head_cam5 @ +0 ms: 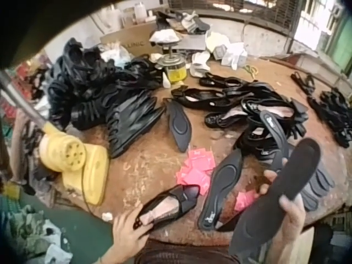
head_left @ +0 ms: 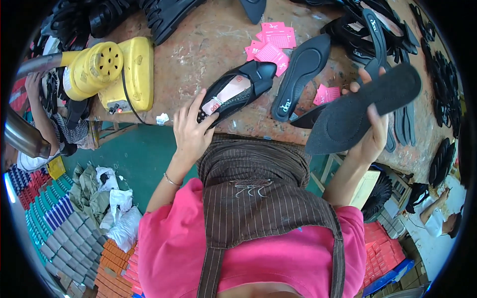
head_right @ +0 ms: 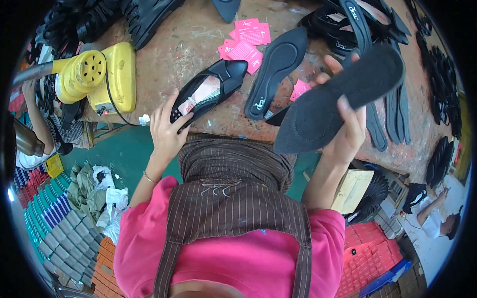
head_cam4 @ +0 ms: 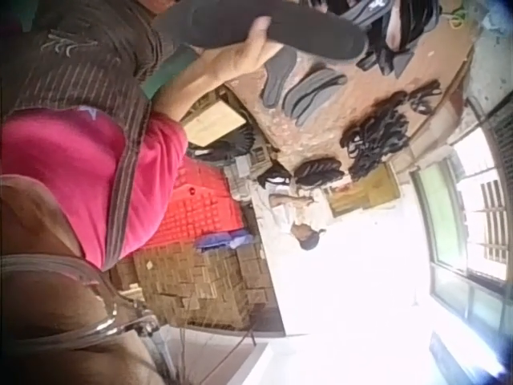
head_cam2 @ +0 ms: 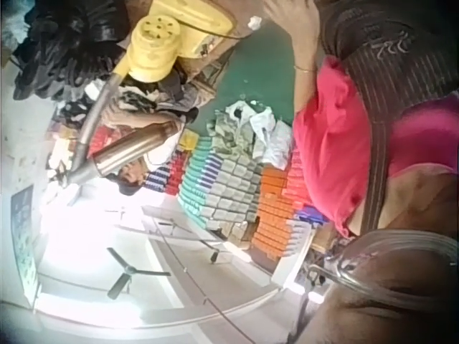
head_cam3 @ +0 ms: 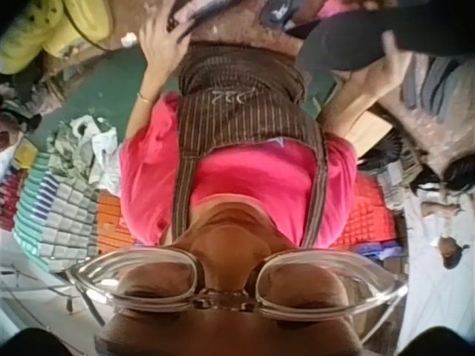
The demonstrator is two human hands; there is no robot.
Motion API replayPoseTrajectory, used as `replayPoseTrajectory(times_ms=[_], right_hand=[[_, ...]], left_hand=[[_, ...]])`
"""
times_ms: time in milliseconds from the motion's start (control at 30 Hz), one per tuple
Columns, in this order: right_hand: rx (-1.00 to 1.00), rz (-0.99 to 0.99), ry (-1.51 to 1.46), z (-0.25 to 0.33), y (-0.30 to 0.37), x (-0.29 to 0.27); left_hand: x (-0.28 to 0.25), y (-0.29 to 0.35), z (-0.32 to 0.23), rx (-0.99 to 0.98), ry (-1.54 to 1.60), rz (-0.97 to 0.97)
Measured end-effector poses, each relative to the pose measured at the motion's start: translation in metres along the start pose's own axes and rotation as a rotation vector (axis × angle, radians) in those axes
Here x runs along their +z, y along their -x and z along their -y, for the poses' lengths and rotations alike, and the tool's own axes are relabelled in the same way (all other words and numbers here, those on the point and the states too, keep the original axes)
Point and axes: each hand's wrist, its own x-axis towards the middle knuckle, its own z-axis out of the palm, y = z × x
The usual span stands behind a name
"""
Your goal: Cleaning shoes with a cloth, inserting insoles, and applying heat to a stack of shoes in a factory setting.
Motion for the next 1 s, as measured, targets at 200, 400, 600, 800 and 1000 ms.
replayPoseTrajectory(times_ms=[200, 400, 600, 800, 1000], right_hand=[[-0.472, 0.469, 1.147, -0.015, -0.011, 0.047], [-0.476, 0.806, 1.304, -0.085, 0.022, 0.107], [-0.441, 0.744, 1.153, -0.148, 0.027, 0.136], [-0.378, 0.721, 1.053, -0.170, 0.027, 0.153], [-0.345, 0.789, 1.054, -0.181, 0.025, 0.155]], left_hand=[[-0.013, 0.004, 0.037, 0.132, 0.174, -0.015], [-0.015, 0.035, 0.032, -0.112, 0.255, -0.129], [0.012, 0.049, 0.050, -0.783, 0.942, -0.263], [0.029, 0.048, 0.050, -0.799, 0.918, -0.348], [0.031, 0.037, 0.050, -0.800, 0.883, -0.381]])
